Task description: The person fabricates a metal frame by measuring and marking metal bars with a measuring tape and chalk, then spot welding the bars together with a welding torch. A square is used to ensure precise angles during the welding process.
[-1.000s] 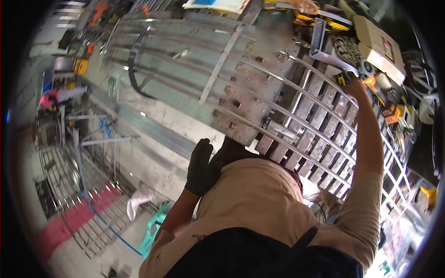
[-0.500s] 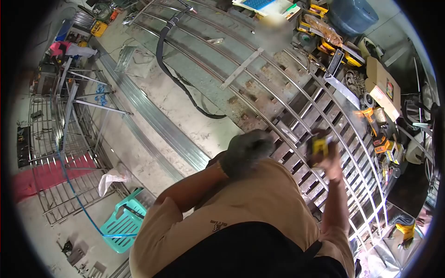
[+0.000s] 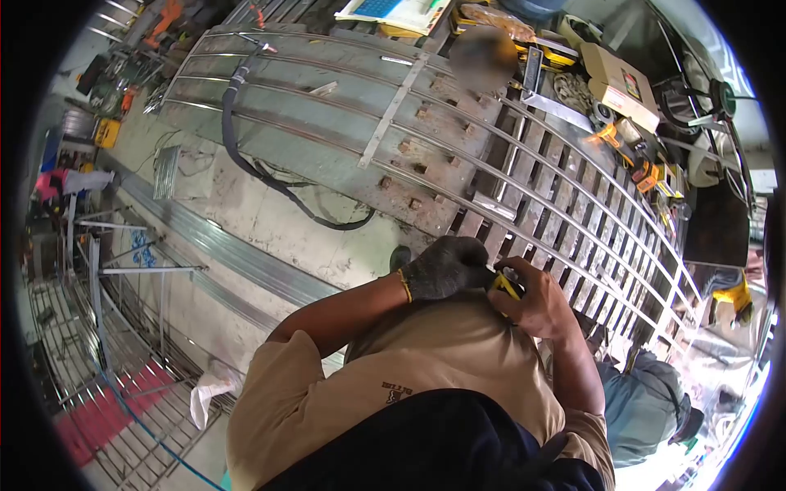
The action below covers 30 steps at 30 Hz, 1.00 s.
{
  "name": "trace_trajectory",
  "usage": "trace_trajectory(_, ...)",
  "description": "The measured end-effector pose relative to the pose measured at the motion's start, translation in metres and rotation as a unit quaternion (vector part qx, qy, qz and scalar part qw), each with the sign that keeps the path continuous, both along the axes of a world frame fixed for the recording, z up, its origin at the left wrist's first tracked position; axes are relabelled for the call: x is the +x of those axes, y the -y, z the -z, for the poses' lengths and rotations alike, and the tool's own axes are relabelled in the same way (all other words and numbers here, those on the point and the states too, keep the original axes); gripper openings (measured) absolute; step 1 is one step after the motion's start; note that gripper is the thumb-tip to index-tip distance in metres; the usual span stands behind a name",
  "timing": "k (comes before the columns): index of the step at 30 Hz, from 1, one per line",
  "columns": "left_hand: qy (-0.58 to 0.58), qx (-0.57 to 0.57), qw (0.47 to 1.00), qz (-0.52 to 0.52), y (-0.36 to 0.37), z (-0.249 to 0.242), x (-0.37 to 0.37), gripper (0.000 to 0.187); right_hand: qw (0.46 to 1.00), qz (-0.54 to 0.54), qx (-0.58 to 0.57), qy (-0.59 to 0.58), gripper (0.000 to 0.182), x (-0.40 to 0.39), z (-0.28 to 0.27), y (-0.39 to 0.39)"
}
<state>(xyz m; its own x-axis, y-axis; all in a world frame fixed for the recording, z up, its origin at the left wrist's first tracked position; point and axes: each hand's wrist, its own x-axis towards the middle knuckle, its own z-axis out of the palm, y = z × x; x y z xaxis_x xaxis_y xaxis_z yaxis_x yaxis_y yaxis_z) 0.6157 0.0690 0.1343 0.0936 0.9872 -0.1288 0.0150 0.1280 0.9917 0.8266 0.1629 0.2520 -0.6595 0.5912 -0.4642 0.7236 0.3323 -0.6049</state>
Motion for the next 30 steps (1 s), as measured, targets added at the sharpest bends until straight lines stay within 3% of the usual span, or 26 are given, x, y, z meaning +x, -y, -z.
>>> trace_trajectory(2,0.026,-0.023,0.999,-0.035,0.001,0.003,-0.018,0.026,0.999,0.022,0.015,0.043,0.060,0.011,0.006,0.007)
trace_trajectory(3,0.042,-0.037,0.997,-0.054,0.002,0.002,-0.031,0.025,0.989,0.087,-0.065,0.105,0.053,0.007,-0.010,0.007)
trace_trajectory(4,0.152,-0.098,0.981,-0.076,0.004,0.003,-0.049,0.019,0.995,0.026,0.054,0.081,0.049,0.038,0.019,0.008)
trace_trajectory(5,0.140,-0.053,0.982,-0.118,0.006,0.032,-0.069,0.015,0.992,0.049,0.040,0.108,0.046,0.055,0.026,0.003)
trace_trajectory(8,0.321,-0.096,0.871,-0.360,0.008,0.077,-0.141,0.012,0.982,0.072,0.001,0.173,0.037,0.098,0.031,-0.015)
trace_trajectory(9,0.359,-0.055,0.848,-0.387,0.011,0.103,-0.172,0.010,0.978,0.079,0.011,0.192,0.032,0.112,0.032,-0.021)
trace_trajectory(10,0.304,-0.001,0.836,-0.456,0.012,0.096,-0.188,0.012,0.977,0.073,0.033,0.197,0.032,0.131,0.037,-0.027)
trace_trajectory(12,0.259,-0.031,0.779,-0.570,0.011,0.115,-0.224,0.019,0.974,0.059,0.081,0.203,0.033,0.169,0.056,-0.040)
trace_trajectory(14,0.233,-0.035,0.769,-0.594,0.006,0.109,-0.225,0.015,0.960,0.072,0.124,0.239,0.031,0.180,0.066,-0.053)
trace_trajectory(16,0.156,0.031,0.806,-0.570,-0.004,0.113,-0.209,0.017,0.946,0.095,0.151,0.271,0.031,0.180,0.073,-0.069)
trace_trajectory(19,0.243,-0.076,0.770,-0.586,-0.024,0.108,-0.154,0.034,0.939,0.077,0.226,0.248,0.023,0.176,0.081,-0.089)
trace_trajectory(20,0.186,-0.088,0.821,-0.533,-0.024,0.122,-0.142,0.037,0.936,0.074,0.239,0.247,0.022,0.173,0.083,-0.096)
trace_trajectory(22,0.206,-0.130,0.815,-0.526,-0.031,0.110,-0.113,0.041,0.931,0.073,0.281,0.221,0.021,0.181,0.093,-0.110)
trace_trajectory(24,0.235,-0.088,0.835,-0.490,-0.037,0.129,-0.105,0.035,0.932,0.063,0.275,0.226,0.021,0.189,0.103,-0.127)
trace_trajectory(27,0.237,-0.092,0.798,-0.547,-0.049,0.135,-0.094,0.025,0.942,0.071,0.243,0.220,0.020,0.194,0.106,-0.135)
trace_trajectory(30,0.241,-0.128,0.796,-0.540,-0.044,0.126,-0.098,0.032,0.943,0.065,0.237,0.225,0.022,0.196,0.114,-0.135)
